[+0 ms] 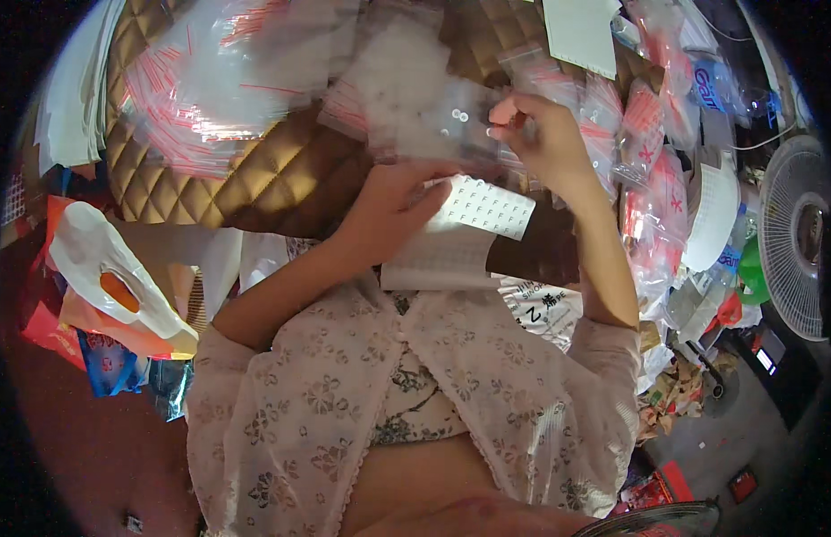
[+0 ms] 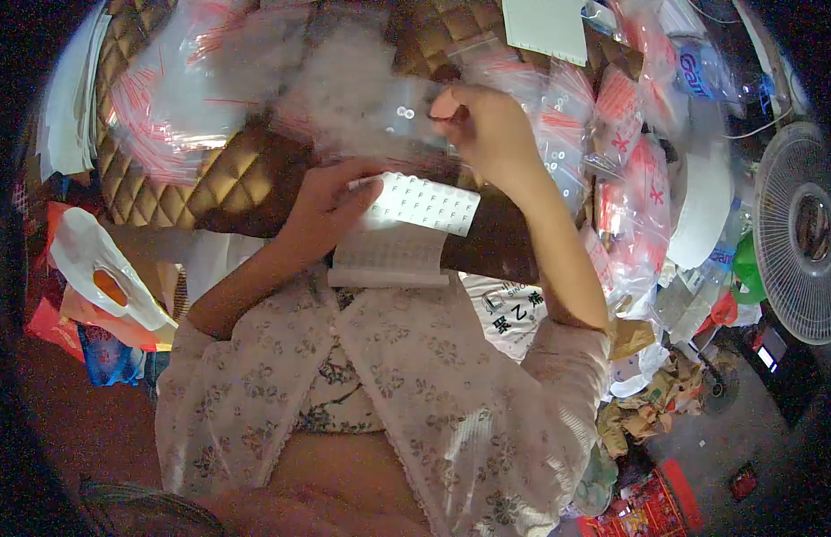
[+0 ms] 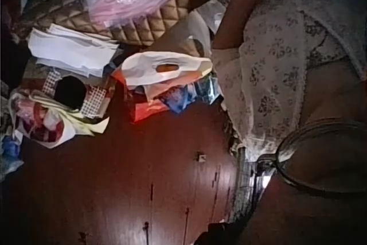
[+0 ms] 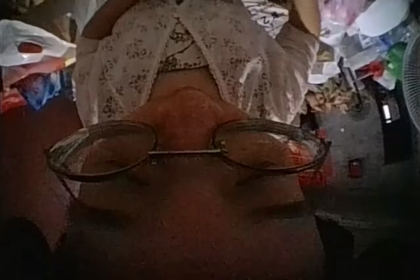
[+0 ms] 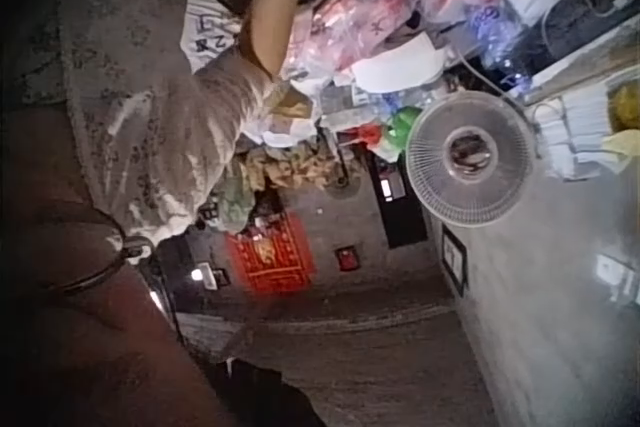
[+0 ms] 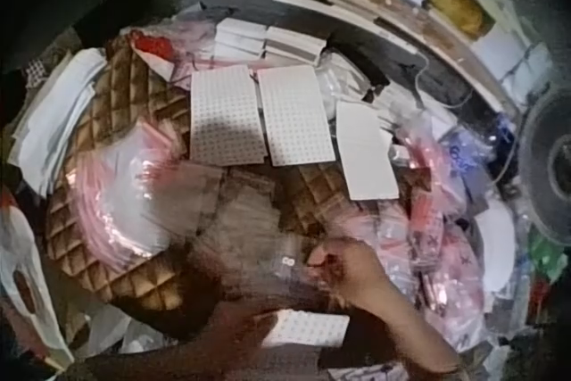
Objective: The person peels adhesive labels from a backing sheet and applies them onto clear plastic bags by hand.
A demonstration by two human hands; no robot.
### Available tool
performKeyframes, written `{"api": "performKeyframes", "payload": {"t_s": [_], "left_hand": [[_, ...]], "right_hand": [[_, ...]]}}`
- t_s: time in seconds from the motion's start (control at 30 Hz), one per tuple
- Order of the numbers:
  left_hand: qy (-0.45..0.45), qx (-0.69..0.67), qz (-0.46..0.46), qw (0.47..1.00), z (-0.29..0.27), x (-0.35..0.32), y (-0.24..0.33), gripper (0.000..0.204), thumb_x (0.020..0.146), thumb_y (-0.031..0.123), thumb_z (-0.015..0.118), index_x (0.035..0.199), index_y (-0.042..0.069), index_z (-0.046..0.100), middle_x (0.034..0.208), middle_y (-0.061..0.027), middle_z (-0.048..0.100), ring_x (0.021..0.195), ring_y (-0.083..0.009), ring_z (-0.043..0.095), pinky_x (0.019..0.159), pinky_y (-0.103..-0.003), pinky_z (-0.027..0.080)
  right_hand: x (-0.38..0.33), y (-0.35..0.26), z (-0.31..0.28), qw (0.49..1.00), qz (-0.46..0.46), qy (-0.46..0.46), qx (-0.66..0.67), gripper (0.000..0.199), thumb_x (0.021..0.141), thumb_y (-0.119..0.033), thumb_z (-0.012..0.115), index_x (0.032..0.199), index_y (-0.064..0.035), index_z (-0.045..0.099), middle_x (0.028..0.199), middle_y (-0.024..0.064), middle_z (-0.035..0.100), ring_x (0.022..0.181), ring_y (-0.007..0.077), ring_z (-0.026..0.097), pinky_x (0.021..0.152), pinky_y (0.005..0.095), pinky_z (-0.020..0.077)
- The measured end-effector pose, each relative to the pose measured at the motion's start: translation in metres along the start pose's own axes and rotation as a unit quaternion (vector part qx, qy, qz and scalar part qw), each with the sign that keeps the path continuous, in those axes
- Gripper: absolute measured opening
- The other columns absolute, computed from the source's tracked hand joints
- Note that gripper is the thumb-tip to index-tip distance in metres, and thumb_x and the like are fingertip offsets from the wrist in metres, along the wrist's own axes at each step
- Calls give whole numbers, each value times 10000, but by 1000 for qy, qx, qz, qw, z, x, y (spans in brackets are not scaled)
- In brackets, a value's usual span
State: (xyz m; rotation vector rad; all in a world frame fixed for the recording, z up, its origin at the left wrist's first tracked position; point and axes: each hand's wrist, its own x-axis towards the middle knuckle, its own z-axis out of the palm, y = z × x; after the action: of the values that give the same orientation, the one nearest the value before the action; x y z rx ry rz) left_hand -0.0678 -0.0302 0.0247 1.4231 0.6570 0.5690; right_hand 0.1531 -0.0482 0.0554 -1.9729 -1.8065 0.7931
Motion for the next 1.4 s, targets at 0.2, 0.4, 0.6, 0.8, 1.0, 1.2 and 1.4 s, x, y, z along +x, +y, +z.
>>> {"api": "performKeyframes", "payload": {"t_s": [0.2, 0.4, 0.6, 0.8, 1.0, 1.2, 1.4], "left_hand": [[-47, -74, -134, 987, -8, 3, 2, 284, 913, 202, 552, 1096, -7, 612, 718, 67, 523, 677, -34, 439, 588, -218, 382], [-64, -127, -222, 965, -10, -6, 5, 283, 934, 256, 525, 913, -3, 637, 676, 85, 475, 654, -14, 417, 561, -201, 345], [-44, -165, -245, 954, -12, -15, 0, 299, 935, 271, 522, 815, 14, 615, 669, 84, 466, 642, -7, 404, 548, -197, 337], [-8, -150, -227, 962, -11, -19, -1, 255, 929, 245, 519, 834, 31, 622, 665, 41, 504, 628, -77, 483, 568, -252, 387], [-34, 446, 233, 863, -1, -10, -3, 205, 833, 194, 550, 968, 60, 628, 1029, -103, 584, 949, -266, 547, 797, -378, 443], [-77, 475, 263, 836, 12, 0, -28, 304, 817, 206, 551, 1070, 48, 605, 1163, -118, 549, 1086, -272, 488, 922, -393, 400], [-77, 489, 226, 839, 12, -2, -25, 306, 790, 193, 551, 1069, 78, 603, 1208, -94, 534, 1120, -251, 488, 943, -394, 389]], "right_hand": [[-31, -47, -1, 976, -37, -89, 196, 150, 794, 36, 632, 921, 4, 560, 872, 77, 566, 786, 168, 585, 656, 276, 482], [-46, -51, 14, 993, -64, -22, 93, 162, 774, 75, 592, 909, 0, 546, 882, 130, 562, 792, 287, 597, 658, 334, 496], [-58, -57, 27, 993, -106, 24, 41, 183, 768, 53, 595, 940, -5, 570, 929, 134, 559, 877, 319, 568, 736, 374, 475], [-63, -53, 26, 961, -253, 40, -102, 178, 762, 27, 623, 931, -27, 601, 949, 117, 564, 829, 272, 550, 703, 360, 463], [-5, 8, 2, 952, 13, 2, 307, 221, 752, 115, 541, 922, -25, 559, 867, -5, 502, 822, 87, 496, 721, 223, 416], [24, 3, 25, 994, -79, -74, 23, 291, 655, 99, 638, 849, -27, 461, 870, 84, 478, 845, 214, 531, 693, 304, 437], [20, 3, 6, 996, -19, 26, -81, 293, 631, 103, 623, 806, -20, 422, 806, 132, 473, 743, 332, 489, 647, 370, 410]]}}
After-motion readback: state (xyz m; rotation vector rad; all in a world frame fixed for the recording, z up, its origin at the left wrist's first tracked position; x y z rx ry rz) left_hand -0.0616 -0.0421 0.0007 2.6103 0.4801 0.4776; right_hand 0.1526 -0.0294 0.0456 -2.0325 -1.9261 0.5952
